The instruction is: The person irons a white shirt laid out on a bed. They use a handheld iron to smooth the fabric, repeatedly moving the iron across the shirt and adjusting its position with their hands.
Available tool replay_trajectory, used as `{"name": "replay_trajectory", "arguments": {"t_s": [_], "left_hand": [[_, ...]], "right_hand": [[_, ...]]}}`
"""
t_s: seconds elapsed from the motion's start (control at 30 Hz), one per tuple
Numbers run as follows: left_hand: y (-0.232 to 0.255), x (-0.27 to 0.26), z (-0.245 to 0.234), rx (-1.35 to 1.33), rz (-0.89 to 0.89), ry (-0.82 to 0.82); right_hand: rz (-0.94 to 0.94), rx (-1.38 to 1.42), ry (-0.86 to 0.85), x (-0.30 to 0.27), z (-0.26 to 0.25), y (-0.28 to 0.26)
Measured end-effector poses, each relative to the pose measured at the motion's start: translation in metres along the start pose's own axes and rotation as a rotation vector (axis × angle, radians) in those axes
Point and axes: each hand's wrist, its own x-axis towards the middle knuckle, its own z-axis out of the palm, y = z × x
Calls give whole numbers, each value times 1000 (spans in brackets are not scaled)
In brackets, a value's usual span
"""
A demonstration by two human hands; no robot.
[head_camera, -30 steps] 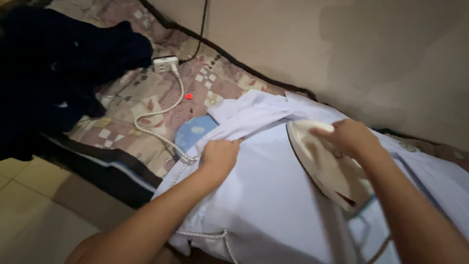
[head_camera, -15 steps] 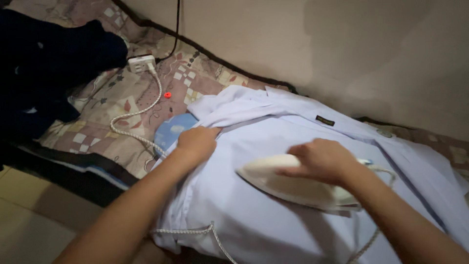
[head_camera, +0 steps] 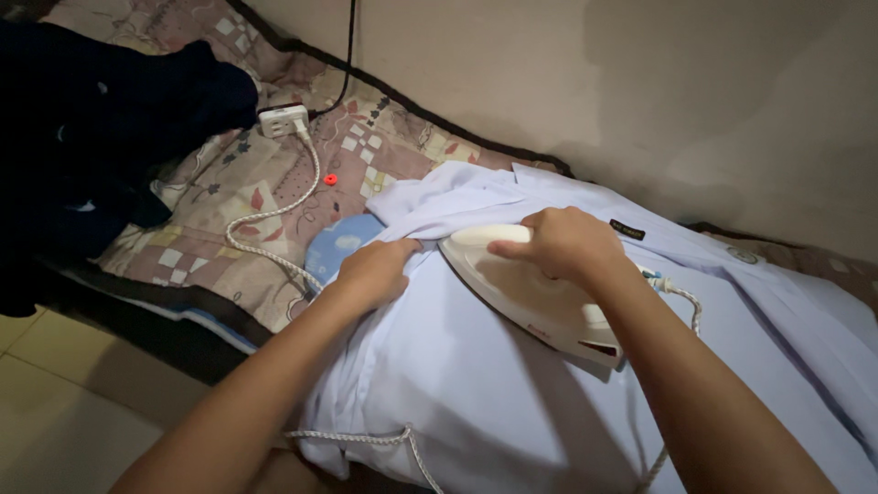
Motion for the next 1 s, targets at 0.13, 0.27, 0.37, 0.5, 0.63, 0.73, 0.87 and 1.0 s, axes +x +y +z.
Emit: {"name": "replay_trajectory", "arguments": {"t_s": [0.13, 0.27, 0.37, 0.5, 0.63, 0.73, 0.87, 1.0], "left_hand": [[6, -2, -7, -2, 14, 0], [6, 1, -16, -99, -107, -171], [0, 3, -11, -96, -142, -214], [-20, 4, 4, -165, 75, -63], [-39, 5, 10, -333, 45, -150], [-46, 8, 7, -357, 24, -232], [-49, 9, 7, -547, -33, -297], [-52, 11, 8, -564, -12, -309]], "right_hand": [[-112, -37, -52, -7, 1, 7], [-306, -84, 11, -14, 8, 12], [-182, -115, 26, -11, 13, 12], [-97, 9, -6, -5, 8, 4], [-309, -100, -34, -29, 4, -8], [-386, -147, -81, -61, 13, -14], [-341, -184, -99, -75, 25, -9], [-192, -121, -31, -41, 16, 6]]}}
